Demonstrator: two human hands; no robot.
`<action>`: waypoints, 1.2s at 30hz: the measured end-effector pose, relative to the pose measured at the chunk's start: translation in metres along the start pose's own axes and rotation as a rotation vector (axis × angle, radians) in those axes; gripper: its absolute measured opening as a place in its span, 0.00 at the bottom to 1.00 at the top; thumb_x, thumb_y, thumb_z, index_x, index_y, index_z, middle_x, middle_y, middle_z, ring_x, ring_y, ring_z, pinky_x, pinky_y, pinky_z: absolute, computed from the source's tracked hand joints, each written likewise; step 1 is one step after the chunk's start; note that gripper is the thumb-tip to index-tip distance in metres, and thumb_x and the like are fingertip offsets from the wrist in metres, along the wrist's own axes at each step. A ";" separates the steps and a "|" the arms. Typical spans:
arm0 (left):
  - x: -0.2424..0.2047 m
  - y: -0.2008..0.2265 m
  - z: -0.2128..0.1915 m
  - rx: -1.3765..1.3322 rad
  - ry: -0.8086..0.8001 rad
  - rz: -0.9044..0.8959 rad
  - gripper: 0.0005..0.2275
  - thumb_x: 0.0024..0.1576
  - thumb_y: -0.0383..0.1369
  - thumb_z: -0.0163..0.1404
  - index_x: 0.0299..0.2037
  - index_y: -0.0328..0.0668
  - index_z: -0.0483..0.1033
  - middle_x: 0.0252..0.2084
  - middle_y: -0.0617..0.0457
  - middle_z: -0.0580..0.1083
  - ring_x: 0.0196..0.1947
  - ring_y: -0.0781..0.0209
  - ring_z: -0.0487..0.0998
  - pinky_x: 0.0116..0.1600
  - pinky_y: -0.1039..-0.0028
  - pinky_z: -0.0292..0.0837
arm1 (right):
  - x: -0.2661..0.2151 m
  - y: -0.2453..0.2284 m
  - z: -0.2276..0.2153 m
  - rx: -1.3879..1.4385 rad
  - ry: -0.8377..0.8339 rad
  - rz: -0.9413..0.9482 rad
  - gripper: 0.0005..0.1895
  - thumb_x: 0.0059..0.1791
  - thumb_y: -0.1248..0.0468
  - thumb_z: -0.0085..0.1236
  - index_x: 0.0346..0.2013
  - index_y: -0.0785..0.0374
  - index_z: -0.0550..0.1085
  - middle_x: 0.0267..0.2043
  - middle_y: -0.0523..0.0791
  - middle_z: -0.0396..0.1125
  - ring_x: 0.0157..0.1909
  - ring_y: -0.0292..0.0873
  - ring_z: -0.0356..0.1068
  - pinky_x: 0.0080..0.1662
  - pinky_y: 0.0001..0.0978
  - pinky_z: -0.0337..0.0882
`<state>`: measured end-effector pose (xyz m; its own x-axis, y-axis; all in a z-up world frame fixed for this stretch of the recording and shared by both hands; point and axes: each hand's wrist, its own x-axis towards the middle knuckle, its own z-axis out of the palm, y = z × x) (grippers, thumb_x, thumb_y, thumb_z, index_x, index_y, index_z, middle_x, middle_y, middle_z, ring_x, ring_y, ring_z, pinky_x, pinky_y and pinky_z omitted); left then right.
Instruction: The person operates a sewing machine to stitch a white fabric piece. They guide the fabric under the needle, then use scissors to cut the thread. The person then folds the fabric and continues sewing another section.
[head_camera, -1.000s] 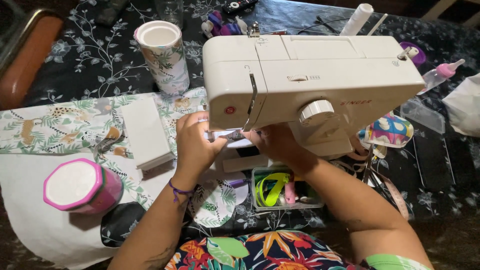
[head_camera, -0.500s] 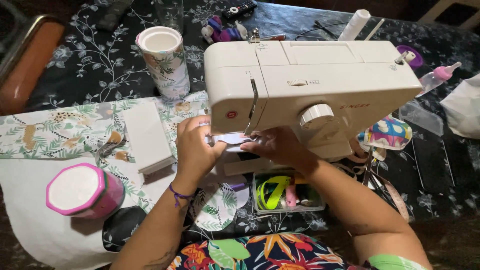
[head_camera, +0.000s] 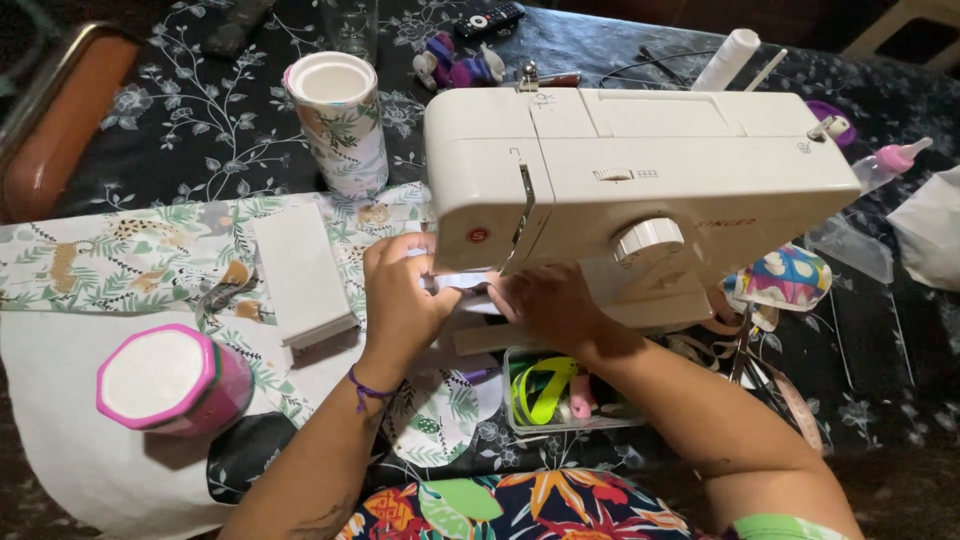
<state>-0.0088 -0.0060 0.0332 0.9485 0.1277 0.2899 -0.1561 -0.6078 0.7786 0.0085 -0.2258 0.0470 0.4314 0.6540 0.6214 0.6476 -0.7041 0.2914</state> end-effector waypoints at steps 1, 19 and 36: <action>0.001 -0.005 0.002 0.000 0.001 -0.002 0.07 0.44 0.36 0.60 0.26 0.41 0.83 0.51 0.54 0.78 0.64 0.40 0.68 0.64 0.50 0.71 | 0.003 -0.001 0.000 0.002 0.000 -0.002 0.20 0.46 0.57 0.70 0.13 0.49 0.70 0.13 0.38 0.63 0.18 0.41 0.68 0.27 0.35 0.68; 0.003 -0.012 0.001 -0.044 -0.011 0.008 0.08 0.41 0.35 0.59 0.25 0.41 0.81 0.50 0.53 0.79 0.62 0.42 0.68 0.69 0.57 0.64 | 0.006 0.002 -0.011 0.167 -0.010 0.057 0.19 0.47 0.62 0.69 0.15 0.51 0.70 0.15 0.42 0.64 0.21 0.46 0.72 0.28 0.33 0.70; 0.008 -0.010 -0.018 0.052 0.019 0.558 0.24 0.46 0.25 0.60 0.56 0.28 0.77 0.54 0.37 0.77 0.63 0.34 0.73 0.75 0.49 0.66 | -0.053 0.059 -0.117 0.399 0.819 0.315 0.05 0.56 0.70 0.60 0.36 0.65 0.76 0.32 0.48 0.71 0.34 0.48 0.69 0.43 0.41 0.71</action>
<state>-0.0050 0.0148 0.0378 0.7206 -0.2112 0.6604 -0.6191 -0.6250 0.4756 -0.0494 -0.3346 0.1159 0.1474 -0.0511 0.9878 0.8084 -0.5692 -0.1501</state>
